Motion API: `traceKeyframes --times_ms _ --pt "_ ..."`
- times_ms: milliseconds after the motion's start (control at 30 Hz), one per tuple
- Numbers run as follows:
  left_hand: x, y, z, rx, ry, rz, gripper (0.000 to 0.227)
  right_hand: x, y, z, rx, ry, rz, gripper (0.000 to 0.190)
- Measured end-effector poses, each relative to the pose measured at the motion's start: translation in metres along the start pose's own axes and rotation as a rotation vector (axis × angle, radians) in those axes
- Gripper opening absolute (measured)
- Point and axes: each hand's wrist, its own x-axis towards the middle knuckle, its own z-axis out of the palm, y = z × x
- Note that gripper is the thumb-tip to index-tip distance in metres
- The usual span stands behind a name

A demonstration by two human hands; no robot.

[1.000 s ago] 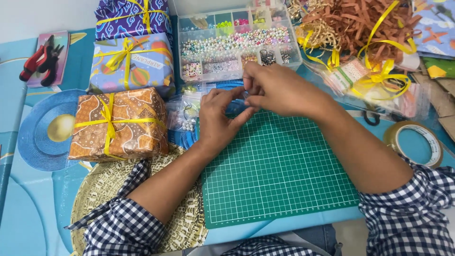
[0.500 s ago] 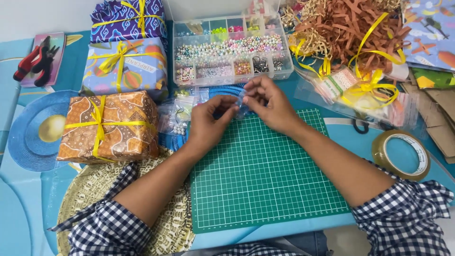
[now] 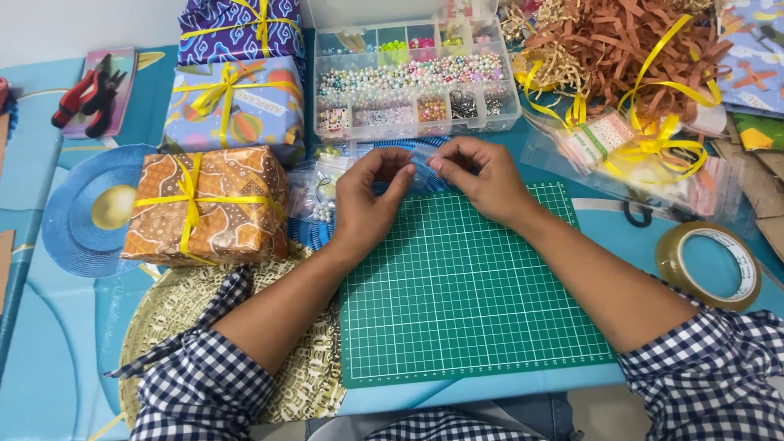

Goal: Picking up small beads and then folding and assembling a small cardboard gift box on a craft table.

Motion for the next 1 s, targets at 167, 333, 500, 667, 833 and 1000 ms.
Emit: traceKeyframes --times_ms 167,333,500,667,833,1000 --pt "0.000 -0.004 -0.001 0.009 -0.012 0.054 0.009 -0.003 -0.017 0.004 -0.075 -0.057 -0.048 0.006" --pt "0.000 -0.006 -0.003 0.016 -0.016 0.040 0.004 -0.005 -0.031 0.004 -0.121 -0.055 -0.092 0.005" --pt "0.001 -0.003 -0.003 0.017 -0.042 0.063 0.004 -0.007 -0.032 0.005 -0.130 -0.058 -0.178 0.002" --pt "0.001 -0.003 -0.003 0.056 -0.063 0.091 0.004 -0.007 -0.033 0.004 -0.153 -0.057 -0.239 0.004" --pt "0.000 0.000 -0.005 0.075 -0.084 0.093 0.005 -0.007 -0.033 0.004 -0.140 -0.042 -0.266 0.009" --pt "0.000 0.000 -0.003 0.121 -0.096 0.173 0.005 -0.008 -0.033 0.004 -0.134 -0.049 -0.289 0.008"
